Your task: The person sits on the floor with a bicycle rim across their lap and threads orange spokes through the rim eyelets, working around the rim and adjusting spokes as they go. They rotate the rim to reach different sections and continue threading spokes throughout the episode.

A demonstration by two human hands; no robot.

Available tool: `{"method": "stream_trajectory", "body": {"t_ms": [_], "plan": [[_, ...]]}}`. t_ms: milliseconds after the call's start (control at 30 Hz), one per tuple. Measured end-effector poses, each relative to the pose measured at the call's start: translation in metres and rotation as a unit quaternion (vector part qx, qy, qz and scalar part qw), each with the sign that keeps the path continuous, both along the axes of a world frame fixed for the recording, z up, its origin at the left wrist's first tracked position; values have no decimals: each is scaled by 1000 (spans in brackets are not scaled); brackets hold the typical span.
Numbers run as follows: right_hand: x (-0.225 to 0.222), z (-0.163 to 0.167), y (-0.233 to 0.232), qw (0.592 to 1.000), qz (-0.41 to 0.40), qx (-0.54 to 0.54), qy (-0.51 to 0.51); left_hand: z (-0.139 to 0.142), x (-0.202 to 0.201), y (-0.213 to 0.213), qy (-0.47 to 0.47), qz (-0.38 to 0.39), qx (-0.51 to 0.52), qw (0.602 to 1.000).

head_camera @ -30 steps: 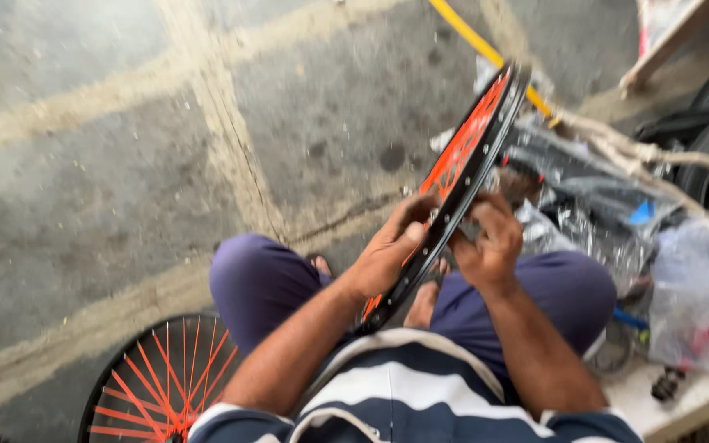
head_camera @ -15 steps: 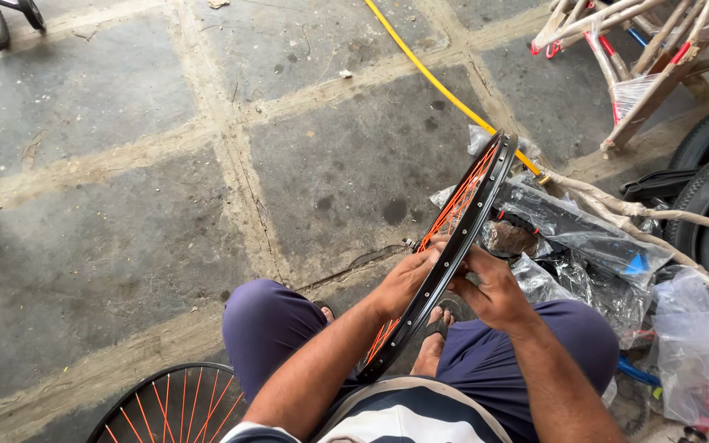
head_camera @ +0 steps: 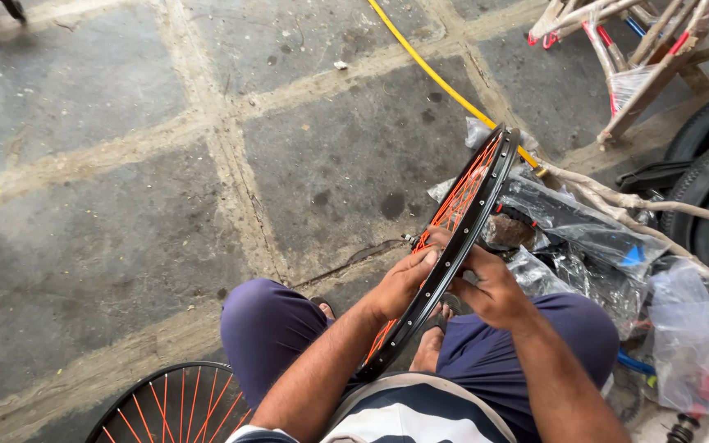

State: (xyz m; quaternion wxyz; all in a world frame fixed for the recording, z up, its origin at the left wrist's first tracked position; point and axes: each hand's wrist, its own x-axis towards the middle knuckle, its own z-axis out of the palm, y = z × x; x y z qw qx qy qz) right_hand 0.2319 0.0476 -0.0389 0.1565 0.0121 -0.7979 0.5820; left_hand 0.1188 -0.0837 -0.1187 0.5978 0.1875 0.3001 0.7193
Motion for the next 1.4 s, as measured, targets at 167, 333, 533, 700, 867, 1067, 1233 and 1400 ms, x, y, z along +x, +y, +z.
{"method": "stream_trajectory", "body": {"t_ms": [167, 333, 533, 700, 867, 1067, 1233, 1400], "plan": [[-13, -29, -16, 952, -255, 153, 71, -5, 9, 10, 72, 115, 2, 991], [-10, -49, -25, 934, -316, 145, 84, -6, 1, -3, 24, 65, 77, 995], [9, -17, -12, 984, -168, 61, -24, 6, 1, -5, 80, 15, 52, 995], [13, -1, 5, 991, -38, 120, -44, 1, 6, 11, 58, 12, -10, 998], [10, -18, 3, 985, -55, 160, 20, -21, 10, 3, 59, 22, 6, 998], [2, -50, -34, 934, -312, 174, 22, -33, 7, -7, -63, 15, 89, 994], [16, -48, -27, 968, -228, 100, 28, -35, 4, -19, 142, -24, 87, 986], [26, -26, 5, 998, -43, 41, -33, -41, 16, -7, 85, -2, 45, 995]]}}
